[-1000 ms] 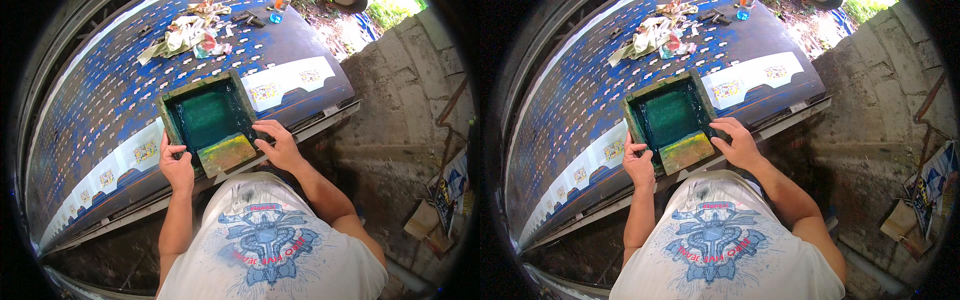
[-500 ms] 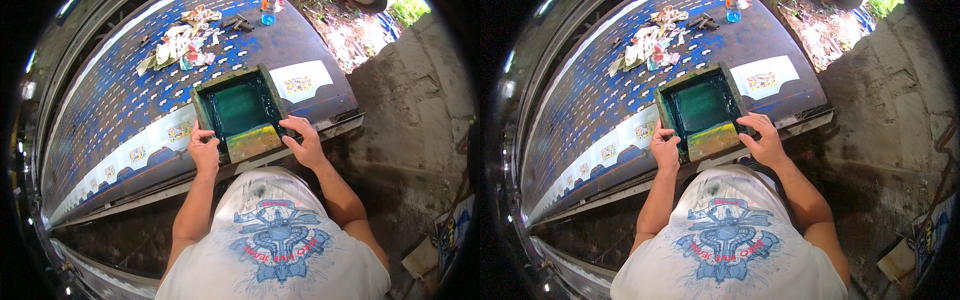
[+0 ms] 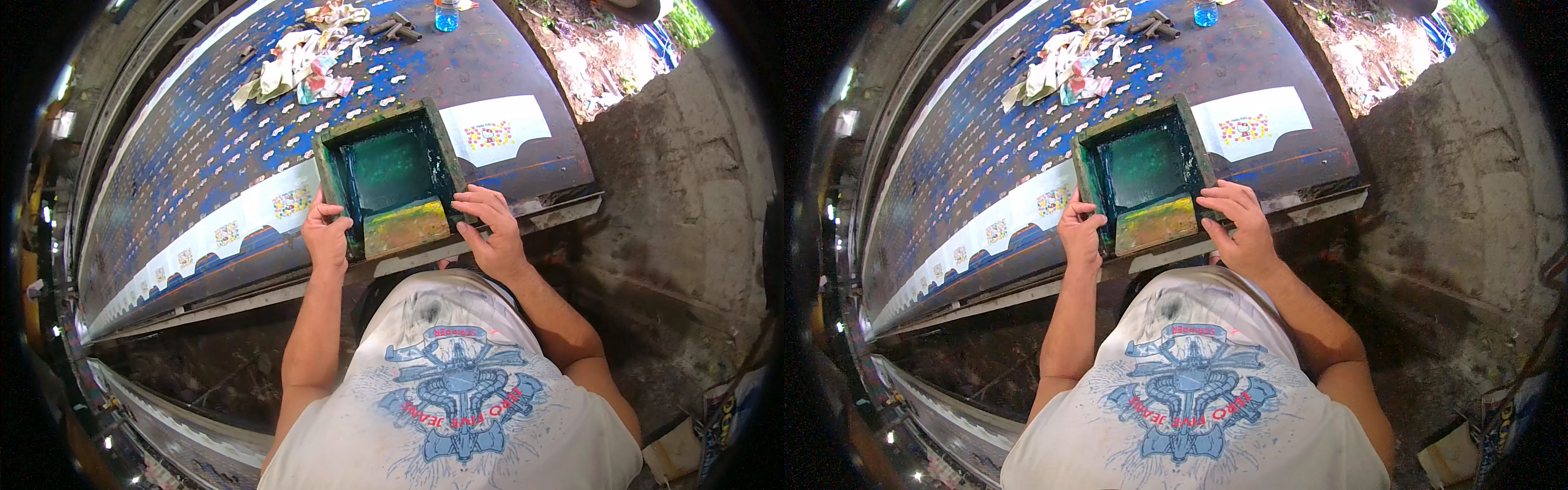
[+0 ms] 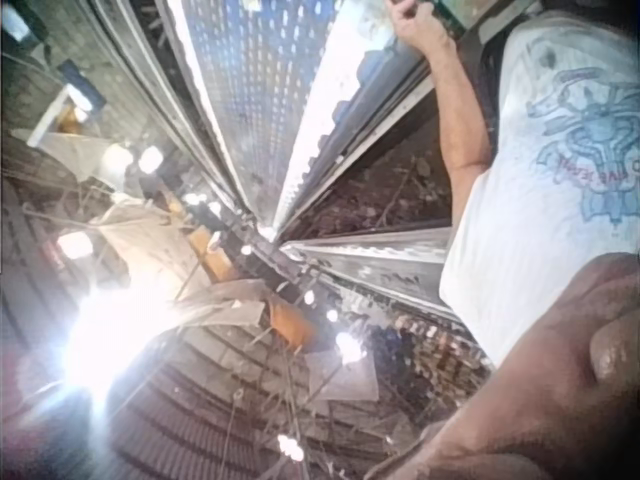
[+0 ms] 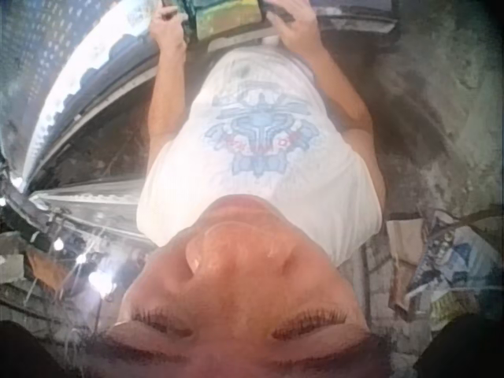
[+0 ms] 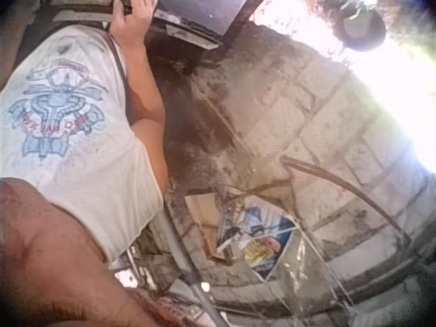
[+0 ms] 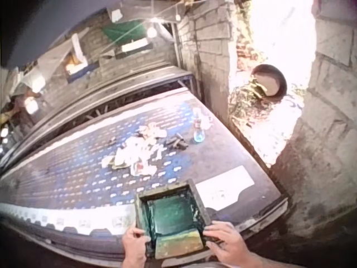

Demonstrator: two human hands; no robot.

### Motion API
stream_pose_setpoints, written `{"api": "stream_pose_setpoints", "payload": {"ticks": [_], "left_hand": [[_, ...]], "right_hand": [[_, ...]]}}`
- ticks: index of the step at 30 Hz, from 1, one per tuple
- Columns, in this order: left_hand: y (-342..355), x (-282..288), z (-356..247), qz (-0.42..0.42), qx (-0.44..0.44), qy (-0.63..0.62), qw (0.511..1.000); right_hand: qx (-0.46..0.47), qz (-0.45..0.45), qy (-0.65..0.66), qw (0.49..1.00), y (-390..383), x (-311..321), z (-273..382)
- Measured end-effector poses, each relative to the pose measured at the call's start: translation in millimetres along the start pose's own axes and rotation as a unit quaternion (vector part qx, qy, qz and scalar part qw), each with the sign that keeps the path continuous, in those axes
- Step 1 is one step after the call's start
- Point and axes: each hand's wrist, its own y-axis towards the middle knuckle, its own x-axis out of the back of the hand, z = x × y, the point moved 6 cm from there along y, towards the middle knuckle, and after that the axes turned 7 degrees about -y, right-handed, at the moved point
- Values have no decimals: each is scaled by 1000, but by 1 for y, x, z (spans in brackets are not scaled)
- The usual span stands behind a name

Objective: The person repeatedly rubs a green viscous substance in a square wooden frame using a yellow squeegee. They walk between workstations, pick up a hammer, and continue the rubbing motion on the same frame.

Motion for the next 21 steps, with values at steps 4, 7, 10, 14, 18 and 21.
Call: {"api": "stream_pose_setpoints", "payload": {"ticks": [4,7,10,14,18,21], "left_hand": [[-1,-2,1,-1,4,5,1000],[0,-1,0,8,-5,17,1000],[1,1,2,4,-13,40,999],[-1,-5,-2,-1,-21,63,998],[-1,-5,-2,6,-58,116,992],[-2,-5,-4,6,-66,127,990]], "right_hand": [[60,30,-28,997,9,-3,19],[129,86,-68,986,18,-15,42],[190,137,-131,963,26,-36,64],[231,176,-232,928,36,-64,68],[218,257,-268,903,46,-74,68],[213,306,-273,887,67,-72,66]]}}
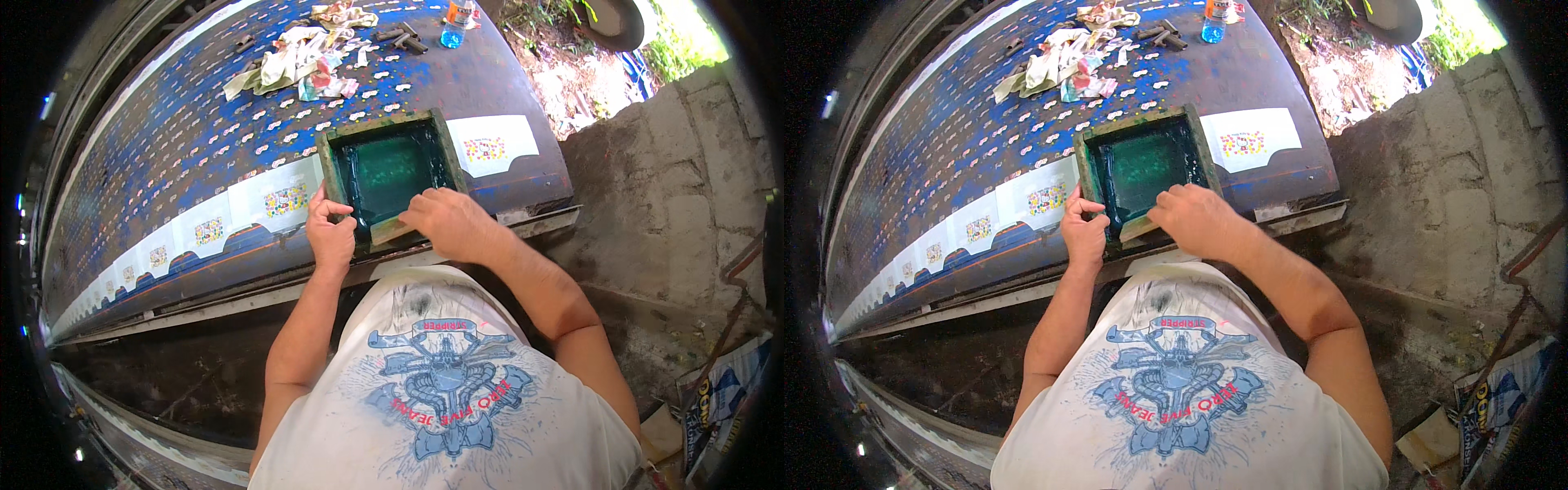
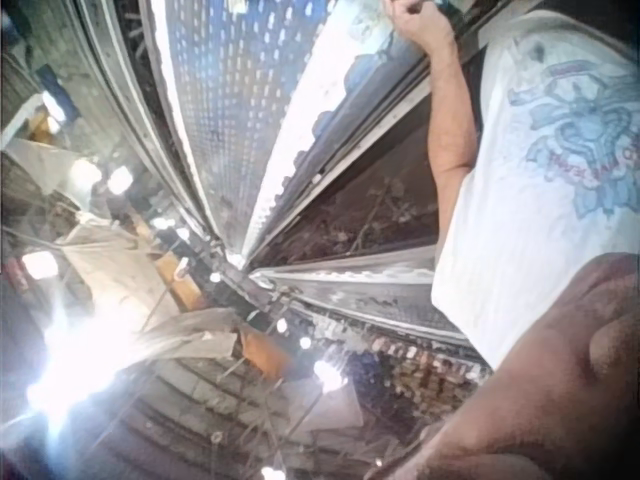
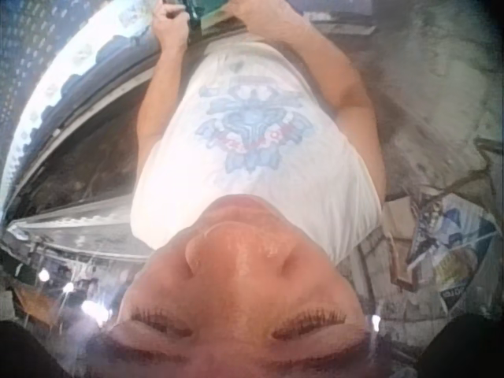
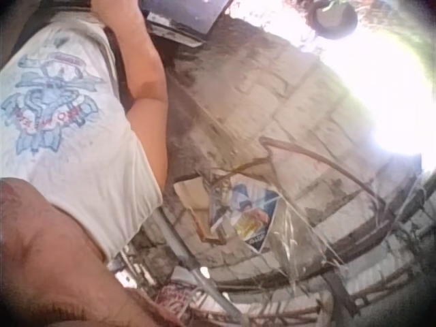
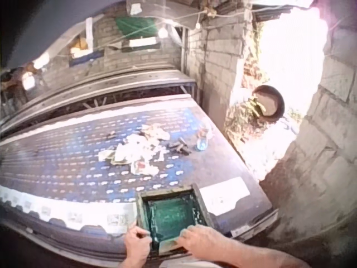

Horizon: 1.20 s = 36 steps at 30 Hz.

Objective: The person repeatedly rubs a green viscous substance in a square wooden frame using a yellow squeegee. They walk between workstations, pick up a hammer, and continue the rubbing motion on the same frame.

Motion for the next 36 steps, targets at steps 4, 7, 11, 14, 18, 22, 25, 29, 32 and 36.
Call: {"api": "stream_pose_setpoints", "payload": {"ticks": [4,7,11,14,18,22,25,29,32,36], "left_hand": [[0,2,4,4,8,-16,1000],[2,-1,12,-33,64,-125,990],[1,4,10,-35,85,-171,981],[1,5,9,-26,74,-132,988],[6,7,12,3,98,-176,980],[5,6,15,-1,68,-185,980],[4,2,15,-4,60,-180,982],[5,1,10,0,64,-157,985],[4,-1,3,16,38,-72,997],[2,-5,-13,27,-30,81,996]], "right_hand": [[-37,139,78,987,38,10,-35],[-50,100,60,992,68,7,-65],[-88,29,36,995,106,6,-100],[-108,10,22,994,110,-2,-107],[-99,4,3,995,95,-7,-83],[-74,-12,1,997,63,-7,-36],[-67,-20,10,998,37,-11,-10],[-75,-29,12,997,14,-10,20],[-86,-38,32,995,0,-9,31],[-116,-42,91,988,-20,-6,27]]}}
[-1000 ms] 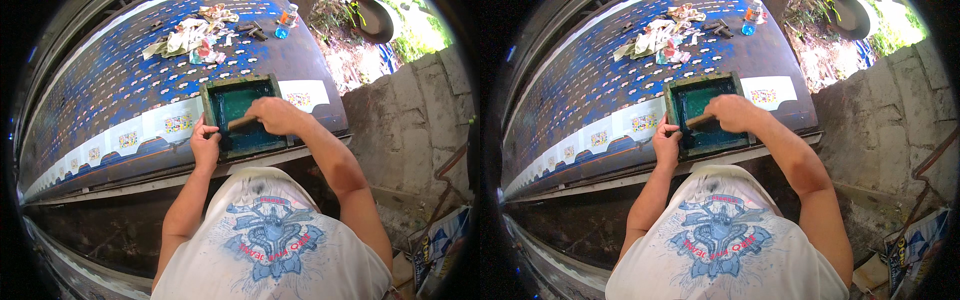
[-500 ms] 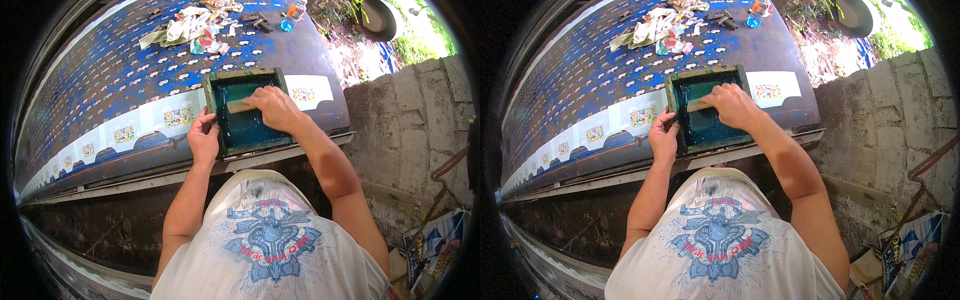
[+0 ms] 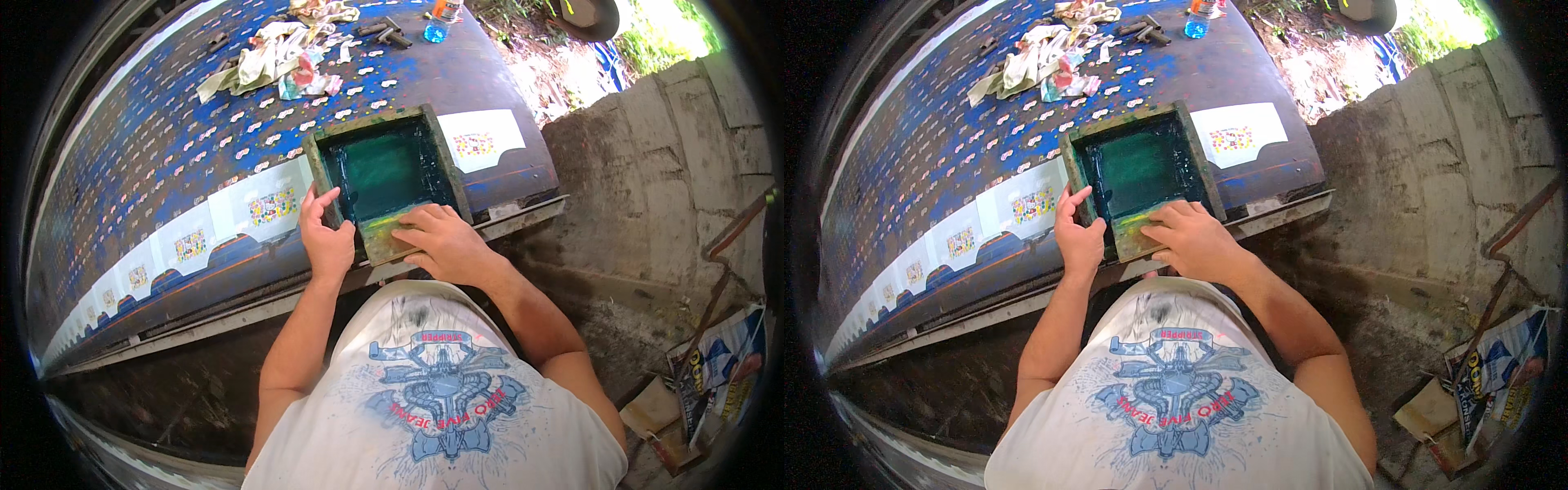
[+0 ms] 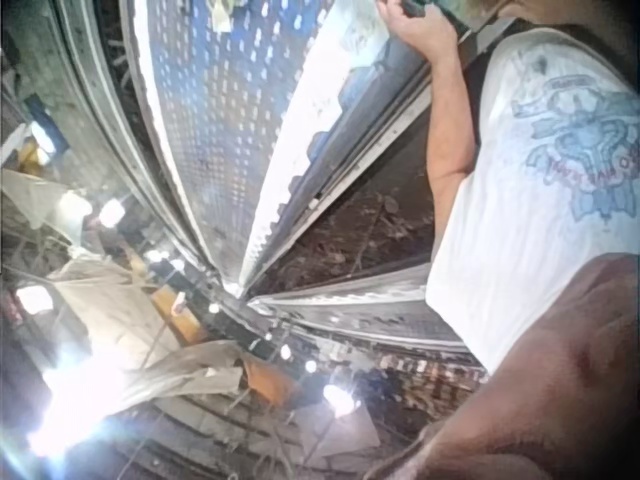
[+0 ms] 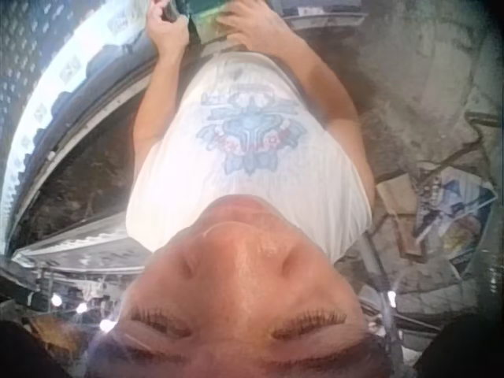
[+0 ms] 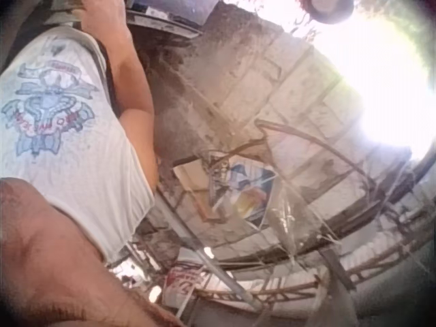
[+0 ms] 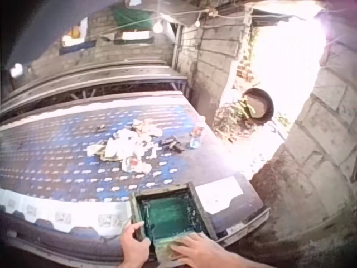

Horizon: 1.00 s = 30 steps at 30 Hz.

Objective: The person repeatedly rubs a green viscous substance in a square wooden frame using a yellow squeegee. They walk between workstations, pick up a hammer, and continue the rubbing motion on the same frame.

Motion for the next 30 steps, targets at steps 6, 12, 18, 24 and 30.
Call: {"api": "stream_pose_setpoints", "payload": {"ticks": [6,12,18,24,30], "left_hand": [[-1,-4,-7,-26,40,-90,995],[5,-36,-51,-28,-17,-124,992],[1,-109,-48,-11,-32,-123,992],[-13,-176,-41,-18,-30,-76,996],[-19,-205,-34,-16,16,-113,993]], "right_hand": [[-187,-193,89,959,-41,17,-60],[-181,-218,212,935,-70,19,-106],[-202,-226,225,926,-106,50,-164],[-193,-246,203,928,-140,73,-215],[-206,-235,235,920,-161,78,-247]]}}
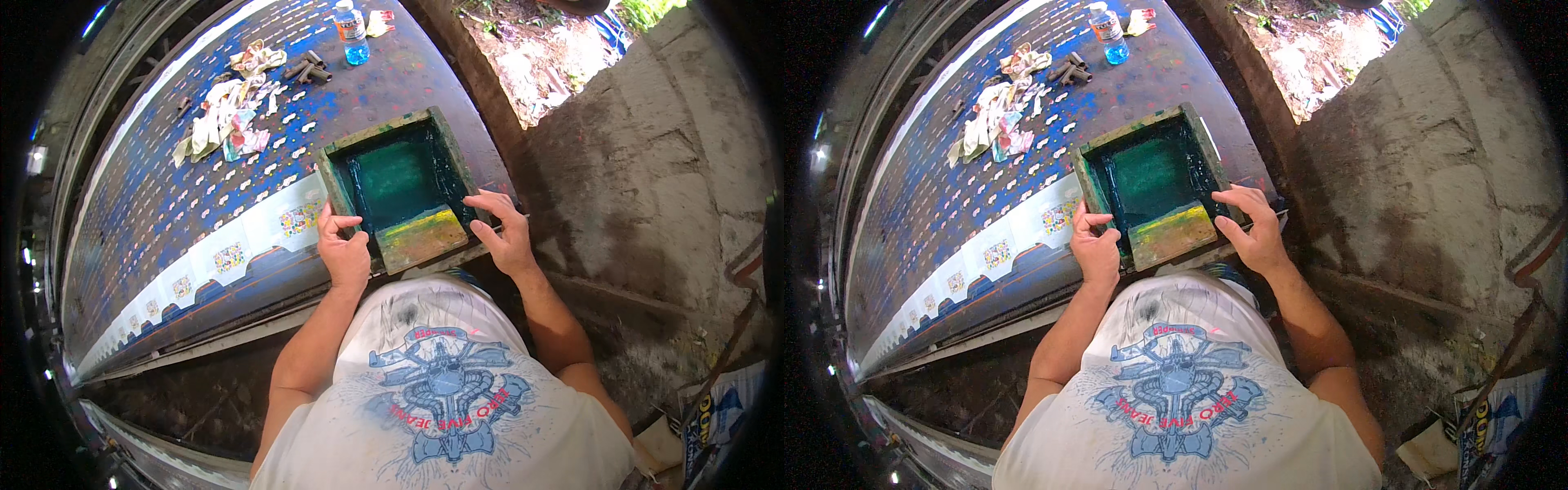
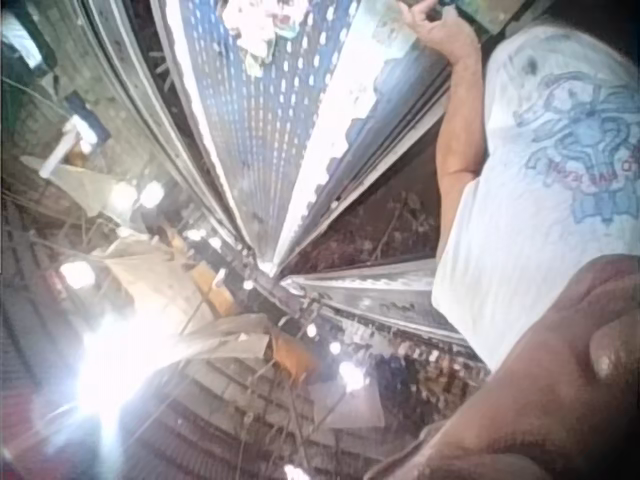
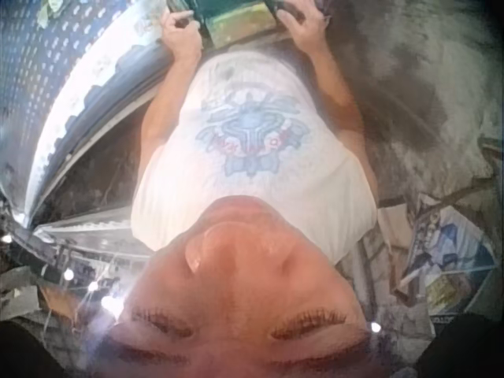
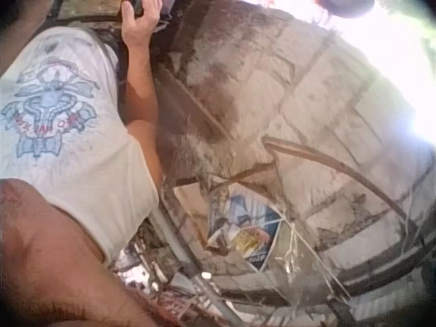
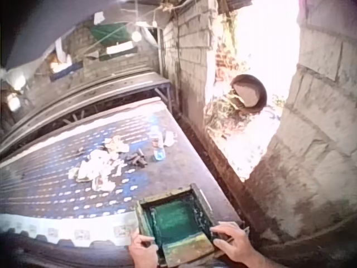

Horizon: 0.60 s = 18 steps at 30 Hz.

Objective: The person repeatedly rubs a green viscous substance in a square wooden frame using a yellow squeegee. They walk between workstations, pick up a hammer, and continue the rubbing motion on the same frame.

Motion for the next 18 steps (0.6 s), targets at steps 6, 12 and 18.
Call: {"api": "stream_pose_setpoints", "payload": {"ticks": [6,12,18], "left_hand": [[1,-1,7,-13,40,-63,997],[0,-2,2,-7,50,-90,995],[1,-2,3,-11,45,-59,997]], "right_hand": [[35,12,9,999,1,8,-1],[151,-27,-138,978,5,6,34],[259,143,-176,939,5,-33,78]]}}
